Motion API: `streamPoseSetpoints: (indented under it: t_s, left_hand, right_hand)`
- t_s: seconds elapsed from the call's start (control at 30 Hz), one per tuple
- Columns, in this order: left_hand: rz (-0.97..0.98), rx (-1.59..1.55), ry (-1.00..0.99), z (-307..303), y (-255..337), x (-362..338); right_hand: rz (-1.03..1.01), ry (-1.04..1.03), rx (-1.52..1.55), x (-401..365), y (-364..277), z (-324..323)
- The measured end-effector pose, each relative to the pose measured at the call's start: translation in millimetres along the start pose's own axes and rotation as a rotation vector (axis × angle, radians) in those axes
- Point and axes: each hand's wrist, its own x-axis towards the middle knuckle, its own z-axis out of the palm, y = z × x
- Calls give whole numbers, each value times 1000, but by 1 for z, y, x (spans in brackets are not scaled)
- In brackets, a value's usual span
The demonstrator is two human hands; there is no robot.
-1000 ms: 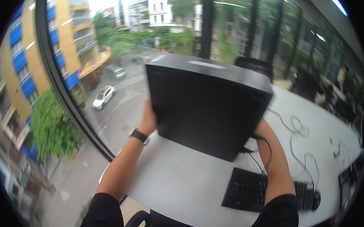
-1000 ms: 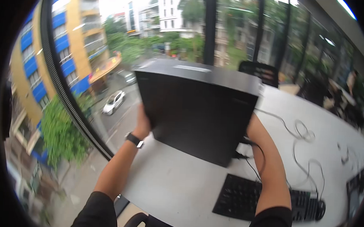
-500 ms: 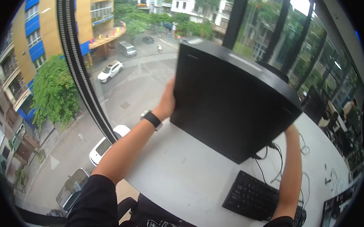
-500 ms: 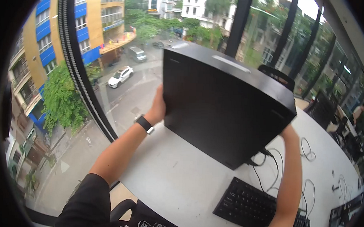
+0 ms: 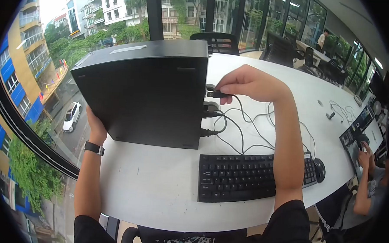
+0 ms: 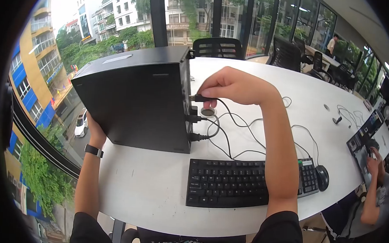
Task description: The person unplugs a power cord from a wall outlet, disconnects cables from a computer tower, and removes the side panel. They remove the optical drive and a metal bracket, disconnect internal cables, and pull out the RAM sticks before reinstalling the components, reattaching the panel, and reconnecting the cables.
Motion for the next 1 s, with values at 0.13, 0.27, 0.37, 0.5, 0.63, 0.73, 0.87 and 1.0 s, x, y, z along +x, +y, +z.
streamPoseSetpoints:
  t_s: [0.13,0.27,0.37,0.5,0.63,0.73,0.87,1.0]
  left_hand:
    - [-32,-29,32,0,2,-1]
    - [47,-4,-4,-3,-1,5]
    - [43,-26,-1,-8,-3,8]
    - [13,-62,29,-1,2,4]
    - [-9,-67,69,3,5,1]
    - [2,-68,37,-5,-1,4]
    - [-25,-79,73,3,5,1]
    - [2,-73,64,4,5,1]
  right_hand:
    - [5,-55,-79,2,3,1]
    - [40,-86,-245,5,7,3]
    - [76,-83,-287,8,10,9]
    - [42,-161,-195,14,18,12]
    - [85,-144,-83,16,24,12]
    - [92,-67,-81,15,21,14]
    - [89,-74,-53,15,18,15]
    - [75,-110,-31,20,25,18]
